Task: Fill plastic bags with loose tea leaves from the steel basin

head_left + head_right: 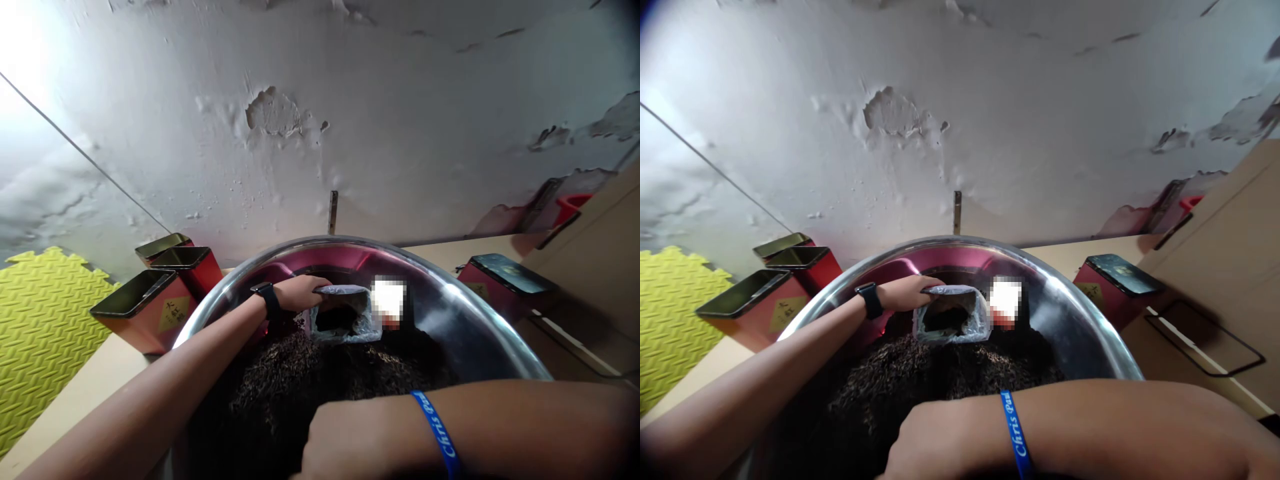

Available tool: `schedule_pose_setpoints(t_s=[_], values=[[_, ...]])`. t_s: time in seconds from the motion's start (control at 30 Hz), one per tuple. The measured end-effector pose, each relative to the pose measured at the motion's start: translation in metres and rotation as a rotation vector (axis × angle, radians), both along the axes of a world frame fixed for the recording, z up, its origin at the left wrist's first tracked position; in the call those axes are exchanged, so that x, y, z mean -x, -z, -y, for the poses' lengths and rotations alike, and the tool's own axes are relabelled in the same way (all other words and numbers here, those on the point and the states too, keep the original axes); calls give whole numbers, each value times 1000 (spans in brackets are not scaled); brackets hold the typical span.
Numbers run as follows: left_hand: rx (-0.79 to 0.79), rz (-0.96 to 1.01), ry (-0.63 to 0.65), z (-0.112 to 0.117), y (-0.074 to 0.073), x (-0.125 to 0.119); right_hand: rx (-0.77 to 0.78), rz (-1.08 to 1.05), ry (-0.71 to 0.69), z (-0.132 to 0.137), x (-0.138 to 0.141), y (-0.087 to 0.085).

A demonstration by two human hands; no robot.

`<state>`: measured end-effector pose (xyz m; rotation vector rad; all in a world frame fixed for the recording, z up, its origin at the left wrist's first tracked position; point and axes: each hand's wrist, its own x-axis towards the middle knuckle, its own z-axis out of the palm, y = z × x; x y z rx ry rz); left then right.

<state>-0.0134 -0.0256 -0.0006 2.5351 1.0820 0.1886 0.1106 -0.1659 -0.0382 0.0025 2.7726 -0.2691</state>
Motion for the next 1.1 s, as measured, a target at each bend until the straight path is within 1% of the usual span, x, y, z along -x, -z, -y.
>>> schedule_pose_setpoints(t_s=[0.07,0.13,0.23,0.33,0.43,0.5,0.57,0.63,0.7,0.83,0.9,1.03,1.1], values=[[-5,-8,-5,0,-1,0,-59,-77,14,-3,-2,-12],[-8,-13,-9,0,-1,0,-104,-164,64,-10,-5,-26],[-16,-2,2,-1,-1,0,-172,-289,196,-32,-15,-44],[-9,11,25,-2,-1,0,-273,-342,372,-62,-29,-54],[17,-1,56,-3,-2,0,-371,-326,523,-90,-42,-51],[11,-2,54,-3,-2,0,-405,-294,568,-102,-47,-44],[-11,3,35,-3,-1,0,-417,-248,574,-108,-49,-35],[-25,0,23,-3,-1,1,-421,-215,554,-110,-49,-27],[-28,-6,30,-3,-1,1,-410,-232,513,-110,-48,-22],[-28,-10,36,-3,-1,2,-401,-329,458,-111,-47,-19],[-31,-9,35,-4,0,2,-410,-346,474,-111,-45,-21],[-35,-4,43,-4,0,3,-449,-311,548,-108,-42,-24],[-37,-2,46,-4,-1,3,-455,-305,543,-105,-40,-25]])
